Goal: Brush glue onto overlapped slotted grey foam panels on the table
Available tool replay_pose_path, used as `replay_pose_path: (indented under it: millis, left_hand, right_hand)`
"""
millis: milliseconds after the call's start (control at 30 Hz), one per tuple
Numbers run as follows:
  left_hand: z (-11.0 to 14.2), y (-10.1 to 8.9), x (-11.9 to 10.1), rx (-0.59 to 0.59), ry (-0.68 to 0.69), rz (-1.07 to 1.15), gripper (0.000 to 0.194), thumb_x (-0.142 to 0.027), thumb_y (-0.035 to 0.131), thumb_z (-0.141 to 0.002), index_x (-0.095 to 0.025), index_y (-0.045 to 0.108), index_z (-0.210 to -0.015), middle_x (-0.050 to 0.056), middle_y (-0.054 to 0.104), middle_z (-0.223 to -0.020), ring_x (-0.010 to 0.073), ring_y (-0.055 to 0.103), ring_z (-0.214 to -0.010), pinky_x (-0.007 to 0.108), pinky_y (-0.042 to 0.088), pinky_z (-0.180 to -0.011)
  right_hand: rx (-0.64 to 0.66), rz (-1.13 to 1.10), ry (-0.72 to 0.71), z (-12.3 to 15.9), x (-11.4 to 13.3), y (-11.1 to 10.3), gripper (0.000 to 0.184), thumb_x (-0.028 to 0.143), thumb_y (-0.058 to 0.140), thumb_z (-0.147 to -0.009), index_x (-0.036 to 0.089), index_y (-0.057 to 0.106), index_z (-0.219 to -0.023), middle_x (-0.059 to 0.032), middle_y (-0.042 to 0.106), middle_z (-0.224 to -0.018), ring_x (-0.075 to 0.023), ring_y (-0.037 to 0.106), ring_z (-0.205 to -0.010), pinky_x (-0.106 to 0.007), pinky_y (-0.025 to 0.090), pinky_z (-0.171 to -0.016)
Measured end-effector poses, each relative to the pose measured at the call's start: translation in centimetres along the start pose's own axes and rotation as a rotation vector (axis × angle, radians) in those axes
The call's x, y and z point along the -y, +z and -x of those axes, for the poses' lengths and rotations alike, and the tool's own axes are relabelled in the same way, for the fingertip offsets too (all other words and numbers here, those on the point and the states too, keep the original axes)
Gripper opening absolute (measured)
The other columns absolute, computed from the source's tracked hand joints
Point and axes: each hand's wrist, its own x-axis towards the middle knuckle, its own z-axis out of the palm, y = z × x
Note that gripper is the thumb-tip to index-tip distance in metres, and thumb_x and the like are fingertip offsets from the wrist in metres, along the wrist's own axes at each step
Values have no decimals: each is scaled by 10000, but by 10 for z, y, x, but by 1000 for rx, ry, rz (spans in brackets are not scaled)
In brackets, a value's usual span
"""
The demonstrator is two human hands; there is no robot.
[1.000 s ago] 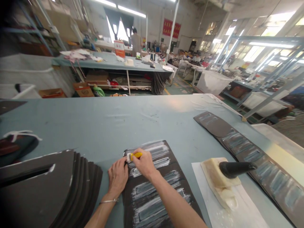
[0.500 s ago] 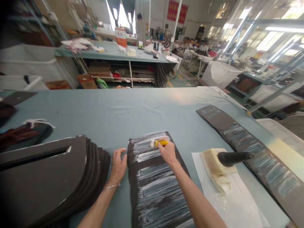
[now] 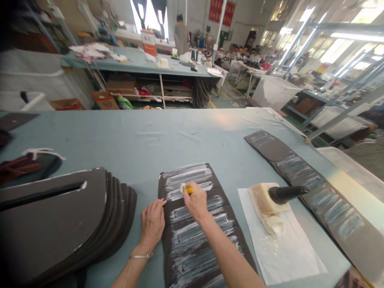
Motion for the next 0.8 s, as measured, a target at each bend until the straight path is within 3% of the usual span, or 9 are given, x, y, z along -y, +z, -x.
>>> replay_pose_path:
  millis: [67, 133, 333, 433, 567, 667, 800]
  left_hand:
    - [1, -1, 1, 3, 7, -13, 302, -155, 346, -905, -215, 587, -1077, 69, 623, -1169, 200, 525, -1130, 380, 337, -956]
    - [2, -1, 2, 2, 19, -16, 306, -156, 347, -904, -217, 585, -1085, 72, 621, -1178, 204, 524, -1134, 387, 333, -960]
    - [2, 3, 1, -22, -1, 27, 246, -210, 399, -898, -229, 585, -1058, 69, 625, -1161, 216, 533, -1114, 402, 337, -950]
    - [2, 5, 0, -26, -18, 63, 240, -210, 404, -892, -231, 583, -1052, 69, 624, -1151, 220, 531, -1115, 407, 340, -956]
    - [-1, 6, 5, -1, -73, 153, 260, -208, 396, -884, -244, 577, -1067, 59, 617, -1153, 225, 533, -1113, 428, 344, -972]
    - [-2, 0, 9, -10, -165, 306, 269, -222, 391, -880, -241, 553, -1093, 54, 619, -1120, 209, 555, -1076, 410, 392, -947]
    - [10, -10, 4, -7, -99, 311, 252, -226, 379, -896, -234, 571, -1059, 57, 609, -1121, 195, 544, -1094, 386, 396, -946]
  right_hand:
    - [95, -77, -93, 9, 10, 10, 140, 229, 471, -847, 208, 610, -853, -16, 638, -789, -133, 576, -731, -215, 392, -698]
    - [125, -97, -106, 11, 4, 9, 146, 240, 470, -850, 215, 613, -860, -14, 641, -790, -134, 577, -731, -215, 397, -695]
    - [-106, 79, 191, -13, -80, -61, 201, 345, 494, -825, 199, 627, -790, 5, 587, -630, -135, 504, -554, -235, 363, -561]
    - [-114, 124, 170, -17, -94, -77, 218, 359, 488, -832, 202, 633, -787, 6, 595, -640, -132, 504, -558, -237, 349, -562]
    - [-125, 127, 197, -13, -87, -75, 199, 347, 501, -814, 206, 631, -763, 14, 570, -595, -134, 494, -540, -241, 337, -553]
    - [-190, 73, 222, -8, -64, -67, 182, 335, 506, -809, 202, 627, -776, 13, 569, -608, -134, 494, -548, -240, 345, -560]
    - [-17, -180, 115, 14, -10, -33, 146, 281, 500, -818, 205, 625, -815, 18, 599, -672, -119, 512, -573, -216, 377, -578]
